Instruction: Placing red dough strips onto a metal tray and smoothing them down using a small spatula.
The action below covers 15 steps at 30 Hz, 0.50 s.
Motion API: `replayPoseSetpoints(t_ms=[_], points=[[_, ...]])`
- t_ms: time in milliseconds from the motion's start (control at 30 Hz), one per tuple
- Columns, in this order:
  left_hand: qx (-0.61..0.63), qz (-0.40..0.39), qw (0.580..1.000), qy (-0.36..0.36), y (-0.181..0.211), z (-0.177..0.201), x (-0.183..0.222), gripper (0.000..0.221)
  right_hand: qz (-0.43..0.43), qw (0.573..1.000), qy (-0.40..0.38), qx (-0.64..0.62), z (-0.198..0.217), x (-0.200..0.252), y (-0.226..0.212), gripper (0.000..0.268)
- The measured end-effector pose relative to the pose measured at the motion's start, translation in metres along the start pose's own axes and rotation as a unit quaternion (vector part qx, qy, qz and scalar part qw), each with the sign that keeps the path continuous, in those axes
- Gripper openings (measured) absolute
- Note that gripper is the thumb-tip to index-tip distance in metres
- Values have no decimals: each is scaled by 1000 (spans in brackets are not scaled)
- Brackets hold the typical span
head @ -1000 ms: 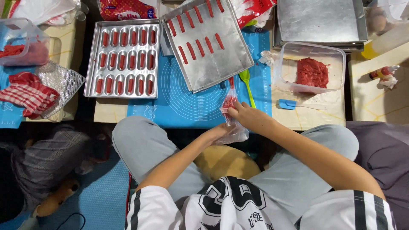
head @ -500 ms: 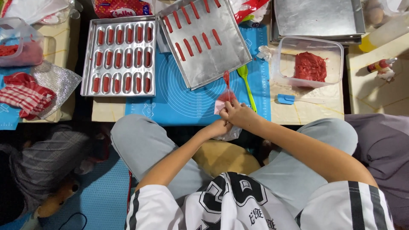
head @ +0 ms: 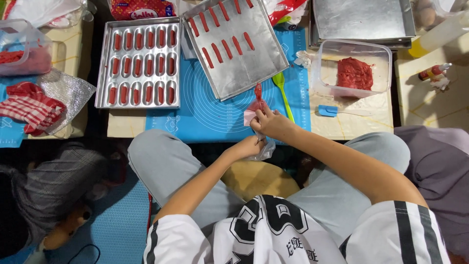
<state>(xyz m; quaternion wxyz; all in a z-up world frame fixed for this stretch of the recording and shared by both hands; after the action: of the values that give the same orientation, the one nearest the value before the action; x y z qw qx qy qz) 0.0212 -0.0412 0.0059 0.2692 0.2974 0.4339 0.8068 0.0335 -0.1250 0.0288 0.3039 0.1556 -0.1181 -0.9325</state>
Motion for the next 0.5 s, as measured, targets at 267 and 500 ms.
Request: replayPoseSetpoints(t_ms=[267, 500], points=[[24, 3, 1000, 3, -13, -9, 12, 45, 15, 1000, -17, 15, -10, -5, -4, 25], [67, 0, 998, -12, 2, -2, 29, 38, 9, 998, -58, -2, -9, -10, -2, 26]])
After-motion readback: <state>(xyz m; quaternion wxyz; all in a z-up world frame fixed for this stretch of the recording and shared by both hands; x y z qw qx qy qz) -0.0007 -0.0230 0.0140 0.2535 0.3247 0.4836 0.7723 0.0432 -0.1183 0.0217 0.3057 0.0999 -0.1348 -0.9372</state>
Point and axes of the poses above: each hand's wrist, its own x-axis away from the middle knuckle, its own z-axis out of the back of the hand, y = z × x, the point moved 7 cm from there along -x, towards the middle knuckle, and after that the axes turned 12 degrees about y, right-handed, at the moved point
